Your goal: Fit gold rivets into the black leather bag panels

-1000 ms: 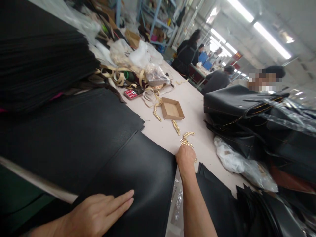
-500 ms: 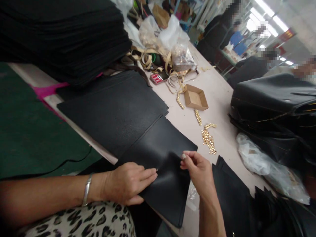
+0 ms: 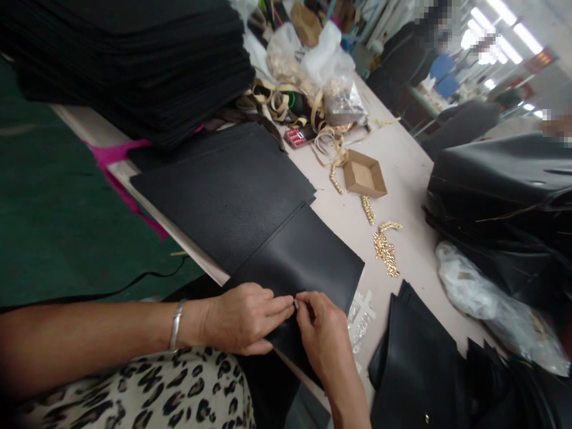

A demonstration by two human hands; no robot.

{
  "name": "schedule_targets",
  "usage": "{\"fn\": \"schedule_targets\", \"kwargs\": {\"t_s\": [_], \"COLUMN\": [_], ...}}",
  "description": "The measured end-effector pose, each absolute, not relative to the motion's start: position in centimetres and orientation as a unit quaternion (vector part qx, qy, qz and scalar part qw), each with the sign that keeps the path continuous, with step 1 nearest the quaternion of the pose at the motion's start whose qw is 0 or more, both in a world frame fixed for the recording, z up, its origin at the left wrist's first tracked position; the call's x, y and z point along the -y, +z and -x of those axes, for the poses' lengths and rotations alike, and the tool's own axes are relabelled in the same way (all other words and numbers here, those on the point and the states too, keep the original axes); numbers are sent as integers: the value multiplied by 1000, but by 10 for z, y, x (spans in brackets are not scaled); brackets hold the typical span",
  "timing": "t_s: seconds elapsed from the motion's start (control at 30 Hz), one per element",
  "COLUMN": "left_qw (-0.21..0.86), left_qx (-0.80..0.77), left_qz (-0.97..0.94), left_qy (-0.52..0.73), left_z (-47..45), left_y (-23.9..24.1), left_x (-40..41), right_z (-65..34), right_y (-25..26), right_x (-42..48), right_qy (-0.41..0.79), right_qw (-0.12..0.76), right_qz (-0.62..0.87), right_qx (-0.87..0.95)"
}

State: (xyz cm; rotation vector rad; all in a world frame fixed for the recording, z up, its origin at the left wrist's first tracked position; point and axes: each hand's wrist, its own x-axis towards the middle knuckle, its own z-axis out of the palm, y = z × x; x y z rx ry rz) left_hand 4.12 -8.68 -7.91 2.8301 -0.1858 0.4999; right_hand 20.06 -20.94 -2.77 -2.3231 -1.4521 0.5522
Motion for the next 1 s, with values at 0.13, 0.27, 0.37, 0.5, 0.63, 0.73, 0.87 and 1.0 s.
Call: {"fn": "schedule_targets", "kwargs": {"t_s": [0.13, 0.27, 0.37, 0.5, 0.63, 0.73, 0.87, 1.0], "left_qw": [133, 138, 143, 148, 157, 157, 164, 171], "left_qx": [71, 70, 69, 74, 73, 75, 76, 72], "left_qz": [-973, -971, -969, -970, -970, -969, -966, -966], "left_qy": [176, 181, 187, 178, 172, 176, 184, 181], "left_z": [-41, -42, -42, -42, -41, -41, -42, -42], "left_y": [-79, -80, -81, -80, -78, -80, -83, -83], "left_x": [87, 87, 87, 86, 85, 85, 85, 87], "right_z": [-199, -198, -196, -198, -204, -206, -207, -208], "right_y": [-33, -39, -41, -40, -36, -33, -28, -23], "right_x": [214, 219, 221, 219, 215, 213, 207, 198], "right_qy": [153, 122, 113, 140, 182, 202, 216, 251], "right_qw": [163, 152, 174, 195, 194, 186, 164, 125], "right_qz": [787, 774, 796, 815, 800, 796, 818, 837], "right_qx": [575, 602, 568, 528, 537, 540, 508, 470]}}
